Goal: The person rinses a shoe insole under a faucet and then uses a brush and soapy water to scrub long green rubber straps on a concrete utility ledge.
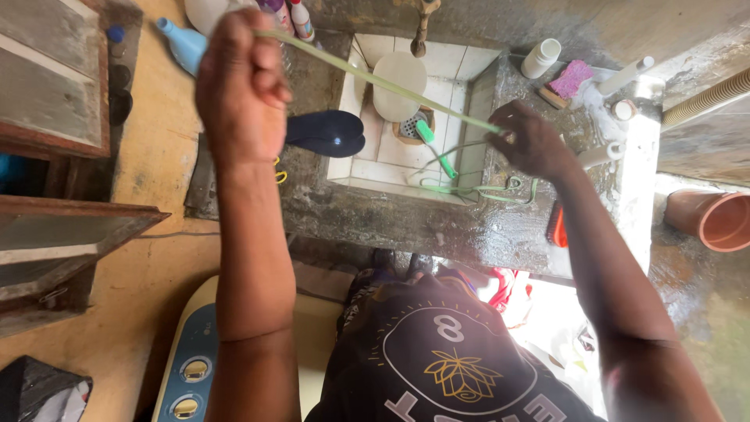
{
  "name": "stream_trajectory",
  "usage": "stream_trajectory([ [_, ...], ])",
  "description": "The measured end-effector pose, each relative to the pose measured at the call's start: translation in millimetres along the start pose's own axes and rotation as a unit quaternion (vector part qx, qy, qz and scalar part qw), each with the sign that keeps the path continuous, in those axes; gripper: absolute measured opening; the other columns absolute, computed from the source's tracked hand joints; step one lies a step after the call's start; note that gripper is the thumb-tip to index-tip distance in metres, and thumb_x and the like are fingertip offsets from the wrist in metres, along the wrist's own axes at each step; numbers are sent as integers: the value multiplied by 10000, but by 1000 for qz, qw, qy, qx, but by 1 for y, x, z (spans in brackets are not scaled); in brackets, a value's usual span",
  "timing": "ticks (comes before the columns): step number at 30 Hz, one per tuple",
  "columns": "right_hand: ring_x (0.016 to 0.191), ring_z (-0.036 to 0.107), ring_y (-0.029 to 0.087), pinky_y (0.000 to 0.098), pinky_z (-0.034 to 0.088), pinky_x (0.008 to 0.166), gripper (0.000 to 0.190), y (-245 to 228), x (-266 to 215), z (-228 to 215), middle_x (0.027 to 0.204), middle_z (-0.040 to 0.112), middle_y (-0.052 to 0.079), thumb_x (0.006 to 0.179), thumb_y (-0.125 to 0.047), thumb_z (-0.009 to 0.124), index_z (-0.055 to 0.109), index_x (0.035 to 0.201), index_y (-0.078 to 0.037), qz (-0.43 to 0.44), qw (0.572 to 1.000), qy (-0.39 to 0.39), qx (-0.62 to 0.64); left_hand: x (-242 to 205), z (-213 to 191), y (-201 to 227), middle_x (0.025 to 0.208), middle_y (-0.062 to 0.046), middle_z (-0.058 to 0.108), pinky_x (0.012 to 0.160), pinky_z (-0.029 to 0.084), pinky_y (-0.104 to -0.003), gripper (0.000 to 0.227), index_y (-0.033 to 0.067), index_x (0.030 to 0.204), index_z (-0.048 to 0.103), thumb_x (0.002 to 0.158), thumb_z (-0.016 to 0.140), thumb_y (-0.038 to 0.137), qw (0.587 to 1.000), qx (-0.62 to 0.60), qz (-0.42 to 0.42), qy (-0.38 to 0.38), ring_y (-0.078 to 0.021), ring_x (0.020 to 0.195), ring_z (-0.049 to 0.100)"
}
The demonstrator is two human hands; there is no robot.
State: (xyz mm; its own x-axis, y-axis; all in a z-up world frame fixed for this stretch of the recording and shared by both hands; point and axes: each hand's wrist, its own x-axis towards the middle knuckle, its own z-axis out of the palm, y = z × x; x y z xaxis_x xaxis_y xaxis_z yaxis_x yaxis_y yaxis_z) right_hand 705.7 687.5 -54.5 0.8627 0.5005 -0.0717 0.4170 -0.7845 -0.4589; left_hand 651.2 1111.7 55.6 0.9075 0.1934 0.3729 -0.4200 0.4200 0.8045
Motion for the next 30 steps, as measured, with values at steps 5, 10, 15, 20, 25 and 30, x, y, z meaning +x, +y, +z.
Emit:
stream_trajectory([
  [5,999,655,186,401,507,850,242,12,-24,-59,1067,760,113,1042,-272,649,746,1181,-99,21,995,4,93,-16,-83,-47,922,-1,609,680,442,-211,354,17,1403,610,1120,627,231,988,-83,-41,120,-71,776,517],
  [10,903,678,165,335,534,849,195,-16,-52,-124,931,729,69,1050,-210,652,708,1013,-27,31,950,11,312,-51,-121,-126,842,19,601,661,486,-221,404,58,1430,579,1064,604,228,963,-66,-129,225,-56,725,541],
  [15,790,677,182,398,569,872,218,-60,-54,-182,876,693,114,1083,-161,691,645,928,-14,-115,898,-11,425,-73,-94,-200,824,-1,630,711,574,-250,347,37,1374,608,1051,571,159,938,-20,-251,239,-76,716,594],
  [20,774,657,169,382,547,841,201,-93,-55,-205,867,679,100,1084,-154,692,645,938,-24,-122,886,5,448,-84,-19,-255,960,-52,743,870,639,-298,333,83,1263,628,1050,530,320,929,118,-333,114,-156,1002,745],
  [25,757,636,155,365,526,810,183,-94,-65,-213,858,666,85,1085,-148,693,645,948,-35,-82,887,41,452,-104,55,-307,943,-61,708,973,570,-344,410,78,1268,646,1095,418,372,953,111,-274,-62,-184,1120,735],
  [30,741,615,142,349,504,779,167,-77,-98,-208,849,652,70,1086,-141,694,645,958,-46,-7,886,96,454,-126,76,-318,884,-42,672,1127,460,-397,412,41,1354,586,1124,387,320,940,62,-281,-180,-198,1191,716],
])
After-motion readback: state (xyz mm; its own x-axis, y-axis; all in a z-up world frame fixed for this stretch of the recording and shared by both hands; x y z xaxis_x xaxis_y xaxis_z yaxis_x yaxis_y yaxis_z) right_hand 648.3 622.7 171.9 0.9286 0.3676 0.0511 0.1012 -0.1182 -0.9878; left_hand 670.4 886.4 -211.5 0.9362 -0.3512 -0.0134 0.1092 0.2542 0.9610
